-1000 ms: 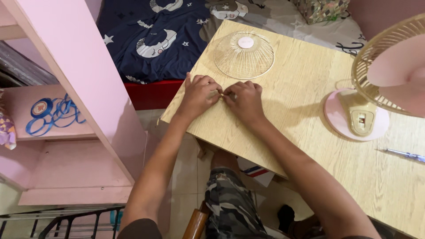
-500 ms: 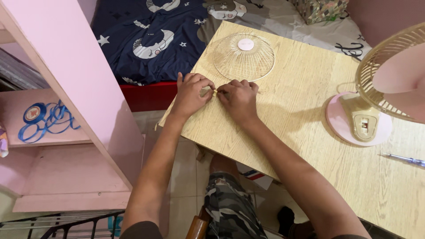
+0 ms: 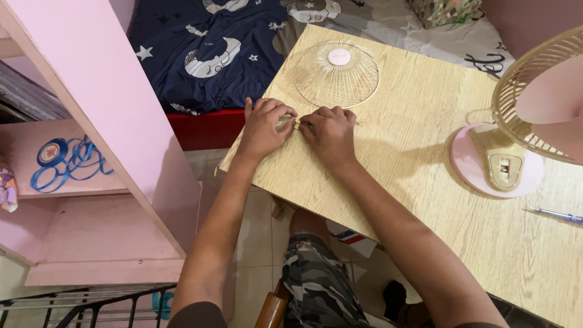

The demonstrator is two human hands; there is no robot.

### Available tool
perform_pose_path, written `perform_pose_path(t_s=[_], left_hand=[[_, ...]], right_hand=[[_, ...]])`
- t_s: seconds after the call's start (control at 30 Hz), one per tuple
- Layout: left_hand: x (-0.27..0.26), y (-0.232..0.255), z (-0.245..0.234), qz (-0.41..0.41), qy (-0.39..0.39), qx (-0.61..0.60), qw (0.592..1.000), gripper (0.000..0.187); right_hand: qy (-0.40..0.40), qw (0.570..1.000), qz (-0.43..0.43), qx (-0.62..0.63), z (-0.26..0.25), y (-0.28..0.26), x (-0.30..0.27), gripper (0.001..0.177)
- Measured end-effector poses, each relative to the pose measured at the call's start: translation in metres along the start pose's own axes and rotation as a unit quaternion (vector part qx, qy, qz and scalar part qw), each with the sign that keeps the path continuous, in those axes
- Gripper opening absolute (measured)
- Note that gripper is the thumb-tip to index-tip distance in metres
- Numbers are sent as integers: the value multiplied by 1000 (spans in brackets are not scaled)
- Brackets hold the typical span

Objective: The person disassembles a small electric fan on a wooden table. They remove the front grille, unscrew the base, and separate the fan head from the stand using a screwdriver. The components are placed on the table.

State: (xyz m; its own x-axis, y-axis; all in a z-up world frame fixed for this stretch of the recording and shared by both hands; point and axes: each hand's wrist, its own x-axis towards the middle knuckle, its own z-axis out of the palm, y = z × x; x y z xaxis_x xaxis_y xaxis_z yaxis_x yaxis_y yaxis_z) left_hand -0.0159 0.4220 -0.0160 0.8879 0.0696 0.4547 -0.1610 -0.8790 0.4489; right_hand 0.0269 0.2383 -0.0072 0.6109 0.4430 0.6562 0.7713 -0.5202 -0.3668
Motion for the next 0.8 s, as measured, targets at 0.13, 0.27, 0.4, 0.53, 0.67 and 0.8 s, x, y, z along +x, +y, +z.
perform_pose_path(t_s=[0.13,0.27,0.4,0.53,0.67,0.8], left_hand=[[1,1,-1,-1,-5,6,1000,21],[-2,1,0,9,6,11,1000,23],[-4,-1,1,26,24,10,999,23],[-7,3,-5,33,48,-9,998,27],[-19,28,-7,45,40,-25,998,32],[-31,72,3,84,18,-55,995,33]], right_hand=[[-1,1000,-2,-4,0,0,0,17],[2,1000,0,4,0,-1,0,17],[-6,998,28,47,-4,2,-1,18],[-96,988,51,110,-24,9,-3,25],[-190,976,-19,102,-69,26,-27,34],[-229,970,-9,77,-123,44,-68,37]])
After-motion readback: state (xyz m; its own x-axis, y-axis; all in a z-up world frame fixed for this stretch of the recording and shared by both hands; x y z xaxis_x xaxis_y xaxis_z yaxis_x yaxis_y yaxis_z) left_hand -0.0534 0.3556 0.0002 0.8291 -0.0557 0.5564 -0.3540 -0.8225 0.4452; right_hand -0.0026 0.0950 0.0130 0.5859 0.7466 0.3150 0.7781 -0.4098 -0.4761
